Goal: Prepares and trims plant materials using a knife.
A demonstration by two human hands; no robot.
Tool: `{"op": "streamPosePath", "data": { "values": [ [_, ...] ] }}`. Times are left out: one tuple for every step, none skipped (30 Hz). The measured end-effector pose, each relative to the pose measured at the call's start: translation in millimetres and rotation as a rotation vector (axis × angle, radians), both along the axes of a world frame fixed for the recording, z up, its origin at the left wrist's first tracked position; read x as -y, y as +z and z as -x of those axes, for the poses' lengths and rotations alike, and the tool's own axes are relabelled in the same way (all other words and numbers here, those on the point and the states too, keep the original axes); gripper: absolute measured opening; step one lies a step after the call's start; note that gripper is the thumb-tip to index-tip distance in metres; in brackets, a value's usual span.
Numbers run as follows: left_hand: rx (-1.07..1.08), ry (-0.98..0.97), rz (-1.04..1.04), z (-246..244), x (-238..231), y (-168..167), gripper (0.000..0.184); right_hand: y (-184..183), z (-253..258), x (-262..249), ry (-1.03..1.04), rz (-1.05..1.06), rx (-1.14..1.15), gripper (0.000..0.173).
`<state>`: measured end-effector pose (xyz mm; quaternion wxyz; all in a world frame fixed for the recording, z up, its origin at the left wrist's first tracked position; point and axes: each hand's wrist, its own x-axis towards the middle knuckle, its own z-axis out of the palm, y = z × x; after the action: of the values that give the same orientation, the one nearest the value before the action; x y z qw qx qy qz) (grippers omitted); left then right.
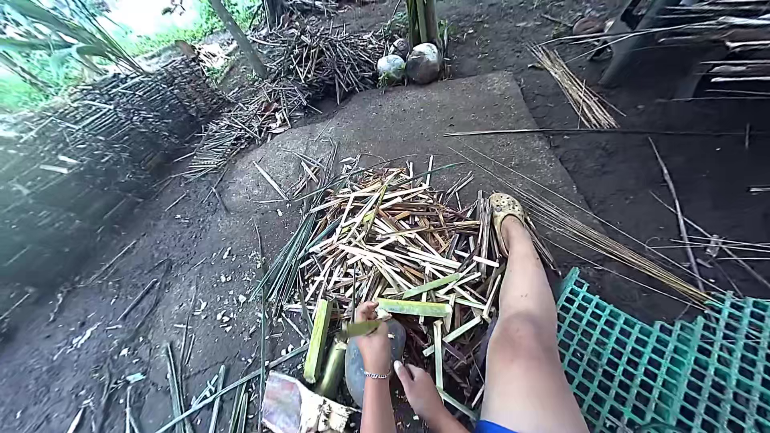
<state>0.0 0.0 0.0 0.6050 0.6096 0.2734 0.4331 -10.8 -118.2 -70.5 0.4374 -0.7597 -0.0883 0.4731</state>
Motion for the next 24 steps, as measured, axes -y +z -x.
{"op": "streamPosePath", "data": {
  "values": [
    [0.019, -0.012, -0.03, 9.4, -2.6, -0.1, 0.034, -4.5, -2.3, 0.7, -0.052, -0.004, 0.018, 0.059],
    [0.025, -0.019, -0.054, 18.6, -5.2, -2.1, 0.029, -7.8, -4.2, 2.1, -0.093, -0.007, 0.032, 0.059],
    [0.037, -0.005, -0.058, 24.7, -7.1, -4.3, 0.025, -7.2, -7.9, 4.0, -0.122, -0.005, 0.038, 0.06],
    [0.04, 0.024, -0.047, 28.0, -7.7, -5.6, 0.022, -3.4, -11.8, 5.7, -0.152, -0.012, 0.051, 0.061],
    [0.031, 0.053, -0.032, 29.9, -8.0, -7.3, 0.021, 2.0, -15.4, 7.2, -0.189, -0.044, 0.072, 0.059],
    [0.007, 0.065, -0.018, 30.6, -8.9, -9.8, 0.021, 7.5, -17.9, 8.2, -0.234, -0.112, 0.114, 0.055],
    [-0.032, 0.054, -0.002, 30.8, -10.6, -13.2, 0.022, 14.1, -19.3, 9.2, -0.275, -0.21, 0.159, 0.05],
    [-0.08, 0.027, 0.027, 30.9, -11.5, -16.8, 0.023, 20.9, -19.8, 10.0, -0.31, -0.327, 0.193, 0.044],
    [-0.123, 0.005, 0.066, 30.9, -11.3, -20.7, 0.025, 29.5, -20.1, 10.2, -0.329, -0.435, 0.2, 0.038],
    [-0.14, -0.001, 0.115, 30.8, -10.1, -24.7, 0.027, 40.2, -21.3, 10.1, -0.332, -0.515, 0.179, 0.034],
    [-0.133, 0.009, 0.171, 30.5, -8.0, -27.3, 0.026, 50.8, -23.1, 10.1, -0.323, -0.558, 0.149, 0.028],
    [-0.121, 0.03, 0.21, 30.8, -5.0, -28.2, 0.025, 59.8, -23.8, 10.2, -0.32, -0.575, 0.136, 0.022],
    [-0.101, 0.05, 0.228, 30.8, -1.8, -29.1, 0.023, 67.1, -23.1, 11.0, -0.329, -0.575, 0.14, 0.017],
    [-0.084, 0.065, 0.224, 29.9, 0.5, -29.7, 0.021, 72.4, -21.6, 11.8, -0.351, -0.571, 0.15, 0.014],
    [-0.069, 0.064, 0.213, 29.0, 2.0, -28.4, 0.021, 76.2, -19.7, 12.8, -0.367, -0.561, 0.155, 0.012],
    [-0.056, 0.05, 0.197, 28.0, 2.6, -26.0, 0.021, 79.1, -18.0, 13.6, -0.373, -0.552, 0.151, 0.013],
    [-0.047, 0.028, 0.178, 26.7, 2.6, -22.9, 0.021, 82.0, -16.1, 14.2, -0.373, -0.547, 0.139, 0.017],
    [-0.047, 0.006, 0.157, 25.2, 2.2, -20.1, 0.02, 84.5, -13.9, 14.3, -0.367, -0.548, 0.13, 0.022],
    [-0.054, -0.012, 0.137, 23.7, 1.8, -18.6, 0.02, 86.1, -11.5, 14.7, -0.356, -0.558, 0.125, 0.028],
    [-0.067, -0.027, 0.118, 22.6, 2.2, -18.4, 0.02, 88.3, -9.2, 15.4, -0.337, -0.568, 0.123, 0.034],
    [-0.087, -0.039, 0.096, 22.2, 3.0, -19.4, 0.021, 91.6, -7.3, 15.8, -0.315, -0.574, 0.117, 0.041],
    [-0.115, -0.042, 0.073, 21.7, 4.1, -21.5, 0.022, 96.2, -6.1, 15.5, -0.291, -0.573, 0.117, 0.049],
    [-0.141, -0.034, 0.056, 21.0, 5.5, -23.4, 0.022, 101.3, -6.2, 13.6, -0.27, -0.564, 0.127, 0.056],
    [-0.163, -0.022, 0.053, 20.2, 7.7, -24.0, 0.021, 106.1, -7.1, 11.5, -0.24, -0.548, 0.155, 0.06]
  ]
}}
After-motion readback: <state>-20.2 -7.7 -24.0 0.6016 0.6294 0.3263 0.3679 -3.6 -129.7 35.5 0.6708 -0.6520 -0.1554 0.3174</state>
